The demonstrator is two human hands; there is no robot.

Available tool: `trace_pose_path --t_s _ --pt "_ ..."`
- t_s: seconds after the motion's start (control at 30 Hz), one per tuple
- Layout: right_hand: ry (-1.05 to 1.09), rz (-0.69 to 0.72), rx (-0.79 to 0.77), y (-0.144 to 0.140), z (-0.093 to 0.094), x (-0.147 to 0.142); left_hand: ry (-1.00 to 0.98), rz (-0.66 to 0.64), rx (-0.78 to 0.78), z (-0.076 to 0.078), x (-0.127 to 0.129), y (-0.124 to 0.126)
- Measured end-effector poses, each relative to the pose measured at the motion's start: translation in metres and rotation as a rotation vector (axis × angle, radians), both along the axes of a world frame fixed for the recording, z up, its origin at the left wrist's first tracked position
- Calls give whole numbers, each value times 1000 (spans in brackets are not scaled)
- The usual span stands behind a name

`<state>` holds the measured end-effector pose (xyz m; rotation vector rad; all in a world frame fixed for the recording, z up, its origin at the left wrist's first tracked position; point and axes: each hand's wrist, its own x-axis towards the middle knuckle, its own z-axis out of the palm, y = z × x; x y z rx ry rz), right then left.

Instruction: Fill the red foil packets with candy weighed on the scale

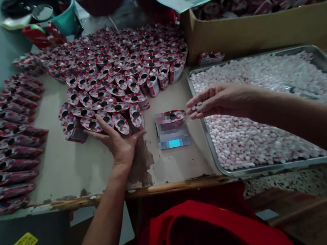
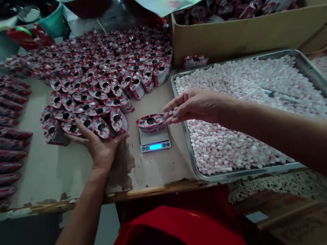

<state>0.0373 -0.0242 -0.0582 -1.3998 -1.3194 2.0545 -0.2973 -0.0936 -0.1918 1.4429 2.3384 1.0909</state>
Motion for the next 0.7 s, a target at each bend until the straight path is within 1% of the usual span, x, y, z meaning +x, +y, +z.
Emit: trace_pose_path --t_s 0.07,0.13,0.23,0.33,0.4,0.5,0.53,0.57,0.63,0.7 --pt "1 -19 22 -4 0 3 -47 20 -22 12 5 -5" --pt "-14 -9 50 -7 1 4 -64 15 -33 30 4 -20" --pt "-87 49 135 -7 2 3 53 -53 -18 59 -6 -49" --pt "-194 141 307 -1 6 -3 197 -139 32 78 -10 -65" --pt "-268 228 439 5 10 -10 250 -188 136 87 -5 -63" --pt "-428 379 670 11 19 -25 331 -233 360 98 13 -50" --pt "-494 427 756 12 23 -31 345 -245 397 102 19 -45" --pt "-559 469 841 13 26 -37 338 -263 405 106 26 -40" --pt "-673 540 989 12 31 -49 258 -331 363 110 37 -31" --pt "-764 623 1091 9 33 -59 152 -429 303 109 43 -23"
